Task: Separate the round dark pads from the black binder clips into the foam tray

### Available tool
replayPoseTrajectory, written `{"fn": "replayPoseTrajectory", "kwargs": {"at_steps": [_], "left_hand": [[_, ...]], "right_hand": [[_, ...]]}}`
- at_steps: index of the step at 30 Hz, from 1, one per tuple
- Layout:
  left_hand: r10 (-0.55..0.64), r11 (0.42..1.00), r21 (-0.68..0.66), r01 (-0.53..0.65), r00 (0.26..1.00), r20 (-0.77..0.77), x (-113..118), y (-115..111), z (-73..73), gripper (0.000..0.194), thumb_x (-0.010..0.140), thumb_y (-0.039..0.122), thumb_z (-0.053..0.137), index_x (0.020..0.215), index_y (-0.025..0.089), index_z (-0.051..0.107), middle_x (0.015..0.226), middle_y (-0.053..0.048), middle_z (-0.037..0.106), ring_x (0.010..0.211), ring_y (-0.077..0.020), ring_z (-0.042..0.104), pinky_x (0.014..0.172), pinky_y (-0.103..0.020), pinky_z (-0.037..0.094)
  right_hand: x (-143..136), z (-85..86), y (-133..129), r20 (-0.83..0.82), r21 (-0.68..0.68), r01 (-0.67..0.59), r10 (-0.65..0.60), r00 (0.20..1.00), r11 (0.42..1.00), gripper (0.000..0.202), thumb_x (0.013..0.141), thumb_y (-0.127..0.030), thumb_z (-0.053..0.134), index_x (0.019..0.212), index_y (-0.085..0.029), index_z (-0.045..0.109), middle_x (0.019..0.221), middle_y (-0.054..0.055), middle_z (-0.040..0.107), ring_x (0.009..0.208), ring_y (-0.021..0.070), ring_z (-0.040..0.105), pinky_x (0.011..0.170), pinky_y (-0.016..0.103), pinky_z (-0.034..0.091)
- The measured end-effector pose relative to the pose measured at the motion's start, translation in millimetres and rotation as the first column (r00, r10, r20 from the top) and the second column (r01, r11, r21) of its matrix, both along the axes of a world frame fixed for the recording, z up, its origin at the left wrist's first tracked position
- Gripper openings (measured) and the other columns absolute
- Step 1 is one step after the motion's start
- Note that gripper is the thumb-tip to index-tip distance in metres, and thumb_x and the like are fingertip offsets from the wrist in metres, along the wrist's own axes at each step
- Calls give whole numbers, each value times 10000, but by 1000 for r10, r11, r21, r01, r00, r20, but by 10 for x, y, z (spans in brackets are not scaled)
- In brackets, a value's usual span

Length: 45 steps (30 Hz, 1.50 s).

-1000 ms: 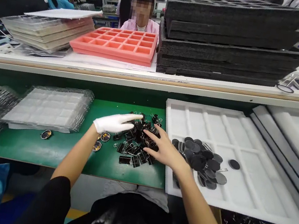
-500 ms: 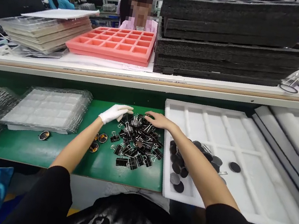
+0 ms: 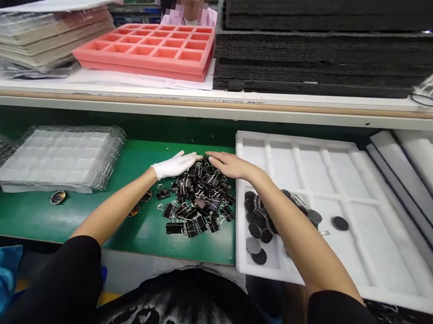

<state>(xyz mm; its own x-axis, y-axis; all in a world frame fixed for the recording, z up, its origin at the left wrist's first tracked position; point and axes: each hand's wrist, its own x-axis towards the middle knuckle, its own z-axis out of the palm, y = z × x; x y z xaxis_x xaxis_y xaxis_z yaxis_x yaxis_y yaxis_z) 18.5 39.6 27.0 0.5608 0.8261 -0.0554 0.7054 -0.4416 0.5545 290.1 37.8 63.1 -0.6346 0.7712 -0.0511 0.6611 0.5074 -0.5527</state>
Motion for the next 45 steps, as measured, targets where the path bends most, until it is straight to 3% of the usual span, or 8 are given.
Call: {"fn": "replayPoseTrajectory", "kwargs": {"at_steps": [5, 8, 13, 16, 19, 26, 40, 45], "left_hand": [[45, 986, 163, -28, 993, -105, -80, -69, 252, 648, 1050, 597, 318, 1462, 196, 616, 1510, -96, 627, 1410, -281, 575, 1233, -448, 409], [52, 936, 351, 36, 970, -238, -100, -370, 440, 619, 1048, 548, 362, 1526, 206, 553, 1561, -116, 574, 1454, -318, 525, 1239, -505, 388], [42, 804, 584, 106, 971, -235, -44, -1456, 254, 691, 936, 510, 570, 1584, 287, 483, 1643, -126, 466, 1566, -394, 349, 1265, -606, 291], [-39, 733, 645, 219, 959, -282, 2, -1999, -132, 545, 836, 579, 726, 1361, 443, 668, 1417, -86, 679, 1416, -416, 539, 1198, -639, 320], [37, 697, 697, 165, 963, -265, 65, -2161, -397, 435, 816, 563, 769, 1237, 460, 729, 1314, -95, 729, 1304, -416, 623, 1129, -642, 357], [172, 704, 708, 50, 956, -239, 170, -1925, -386, 569, 838, 553, 767, 1371, 380, 672, 1483, -145, 630, 1426, -428, 529, 1163, -635, 334], [118, 704, 705, 85, 965, -234, 346, -1737, -326, 648, 881, 560, 715, 1453, 267, 625, 1534, -156, 585, 1484, -405, 458, 1248, -590, 228], [227, 682, 731, -33, 959, -169, 176, -1753, -291, 726, 889, 558, 658, 1530, 242, 533, 1608, -188, 489, 1549, -430, 350, 1238, -617, 222]], "right_hand": [[623, 359, -599, -112, 325, 126, -95, 989, 937, 483, 1092, -397, 393, 1492, -205, 584, 1472, 118, 644, 1351, 274, 604, 1144, 520, 467], [1058, 305, -1220, -224, 503, 334, -253, 941, 797, 403, 1072, -313, 413, 1373, -242, 671, 1335, 91, 721, 1251, 257, 656, 1114, 515, 479], [1401, -626, -2277, -361, 679, 656, -628, 690, 330, 360, 923, -406, 508, 1117, -259, 773, 1207, 139, 730, 1242, 378, 650, 1160, 644, 359], [1362, -1183, -2620, -322, 612, 765, -821, 472, 200, 464, 894, -463, 476, 1206, -256, 750, 1362, 175, 646, 1337, 449, 573, 1168, 726, 264], [1309, -1416, -2659, -353, 425, 904, -914, 202, 35, 632, 934, -496, 445, 1473, -201, 592, 1588, 235, 433, 1517, 507, 329, 1148, 776, 238], [1450, -1422, -2296, -346, 336, 926, -892, 291, 172, 631, 933, -445, 450, 1497, -184, 564, 1592, 223, 453, 1528, 499, 285, 1168, 804, 178], [1316, -1087, -1765, -115, 243, 956, -974, 197, 165, 698, 981, -492, 363, 1598, -175, 442, 1614, 231, 395, 1532, 506, 248, 1161, 835, 142], [1387, -1217, -1802, -195, 269, 936, -939, 285, 228, 721, 960, -470, 373, 1599, -138, 414, 1641, 251, 337, 1554, 492, 208, 1174, 812, 163]]}}
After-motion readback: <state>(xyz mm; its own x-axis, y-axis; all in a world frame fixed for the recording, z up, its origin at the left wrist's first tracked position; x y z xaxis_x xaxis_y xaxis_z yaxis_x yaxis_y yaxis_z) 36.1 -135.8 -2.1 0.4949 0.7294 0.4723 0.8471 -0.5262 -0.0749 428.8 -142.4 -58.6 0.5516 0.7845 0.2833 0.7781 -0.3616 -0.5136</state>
